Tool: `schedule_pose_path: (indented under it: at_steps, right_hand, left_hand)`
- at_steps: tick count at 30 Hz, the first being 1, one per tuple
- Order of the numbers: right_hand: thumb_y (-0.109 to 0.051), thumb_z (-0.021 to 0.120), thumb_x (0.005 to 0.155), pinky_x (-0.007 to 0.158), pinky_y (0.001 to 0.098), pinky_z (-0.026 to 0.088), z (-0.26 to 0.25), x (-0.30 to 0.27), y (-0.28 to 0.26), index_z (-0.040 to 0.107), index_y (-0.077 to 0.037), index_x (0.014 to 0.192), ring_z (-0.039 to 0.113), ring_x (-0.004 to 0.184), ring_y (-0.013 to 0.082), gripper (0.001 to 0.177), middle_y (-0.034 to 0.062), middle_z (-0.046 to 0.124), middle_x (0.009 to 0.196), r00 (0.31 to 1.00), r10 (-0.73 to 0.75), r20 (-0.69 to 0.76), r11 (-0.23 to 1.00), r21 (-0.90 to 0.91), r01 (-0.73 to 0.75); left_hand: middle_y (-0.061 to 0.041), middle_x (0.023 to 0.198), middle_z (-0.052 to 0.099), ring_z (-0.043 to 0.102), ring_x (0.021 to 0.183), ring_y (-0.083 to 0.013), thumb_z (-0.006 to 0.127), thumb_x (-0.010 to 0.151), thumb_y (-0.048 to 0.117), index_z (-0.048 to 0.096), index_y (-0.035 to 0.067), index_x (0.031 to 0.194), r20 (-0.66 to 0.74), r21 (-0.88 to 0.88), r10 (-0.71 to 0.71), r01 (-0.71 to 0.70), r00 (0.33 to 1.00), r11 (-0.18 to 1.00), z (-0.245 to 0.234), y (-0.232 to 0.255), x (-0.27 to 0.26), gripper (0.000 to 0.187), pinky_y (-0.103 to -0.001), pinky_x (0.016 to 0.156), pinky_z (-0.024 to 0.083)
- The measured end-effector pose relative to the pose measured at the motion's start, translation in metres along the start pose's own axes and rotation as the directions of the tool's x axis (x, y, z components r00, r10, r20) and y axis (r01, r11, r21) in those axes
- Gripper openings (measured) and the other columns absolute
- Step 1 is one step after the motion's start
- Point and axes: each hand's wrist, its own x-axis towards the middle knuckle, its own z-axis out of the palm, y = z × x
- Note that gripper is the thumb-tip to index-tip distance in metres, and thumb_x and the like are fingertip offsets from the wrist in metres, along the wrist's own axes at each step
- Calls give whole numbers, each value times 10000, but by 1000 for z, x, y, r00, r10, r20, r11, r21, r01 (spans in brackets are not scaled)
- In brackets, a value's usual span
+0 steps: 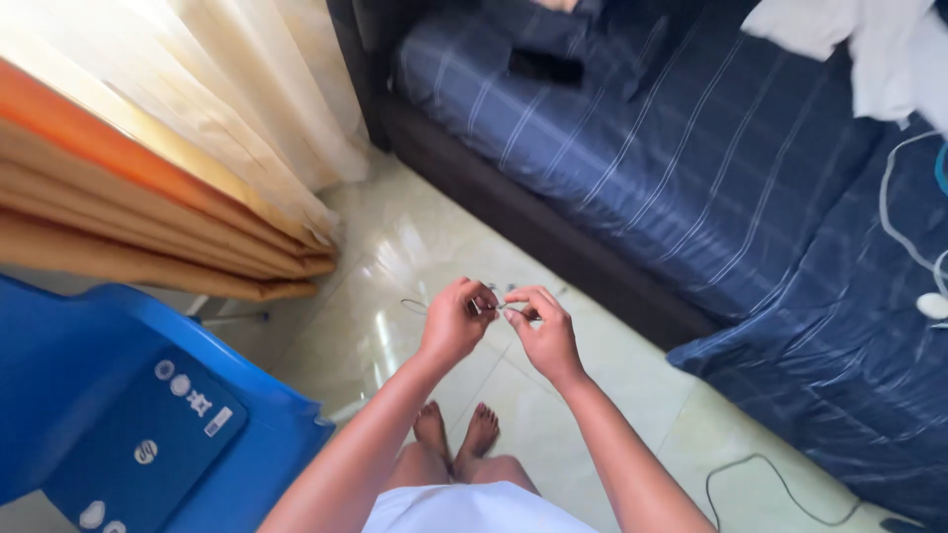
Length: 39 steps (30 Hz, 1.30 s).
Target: Tidying a room by moving a chair, laptop, and various small items like cables and an egg.
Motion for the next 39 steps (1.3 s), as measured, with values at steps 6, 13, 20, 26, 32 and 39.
schedule_pose_path:
  at_steps: [6,13,20,26,32,39]
  right_hand:
    - [-39,731,889,634,232,490,-35,-15,-86,723,-43,1037,570,670,69,148,17,676,969,1000,-23,-7,998,52,23]
    - [-25,723,932,611,227,454,-67,-22,-147,713,-29,941,555,695,47,14,5,635,889,979,-184,-87,983,-24,182]
    - [-44,688,999,643,199,428,-99,-33,-184,707,-23,1018,531,737,22,34,-24,635,885,976,-181,-122,967,159,199]
    - [-68,678,1005,607,184,424,-128,-50,-208,706,-31,1047,532,691,26,62,-1,690,885,981,-125,-151,953,257,161]
    - [-55,661,1030,621,192,436,-149,-56,-206,691,-22,1052,541,687,50,50,41,694,902,963,-149,-223,921,324,218]
    - [-38,625,1060,663,207,474,-170,-61,-188,662,-11,1071,573,709,77,47,72,694,918,936,-155,-316,899,348,267]
  left_hand:
    - [-45,848,649,667,716,-222,816,713,31,677,99,941,24,-4,66,-66,998,998,-47,99,-28,276,-369,647,534]
    - [-55,819,647,636,669,-206,860,737,130,703,72,847,2,3,239,-239,971,971,-63,125,-42,200,-343,619,525]
    - [-21,755,666,585,615,-112,836,804,172,731,63,859,-64,-60,171,-175,983,983,-90,159,-64,160,-303,573,491]
    - [-10,694,685,599,623,-74,812,841,162,744,50,872,-15,-90,98,-99,995,991,-111,169,-82,135,-279,577,493]
    - [-18,744,734,701,698,-57,772,884,145,725,11,881,116,-143,67,-50,991,988,-129,155,-82,142,-244,633,547]
    - [-31,744,731,644,689,-70,805,861,128,753,22,903,86,-43,68,-65,994,997,-149,169,-84,125,-258,636,522]
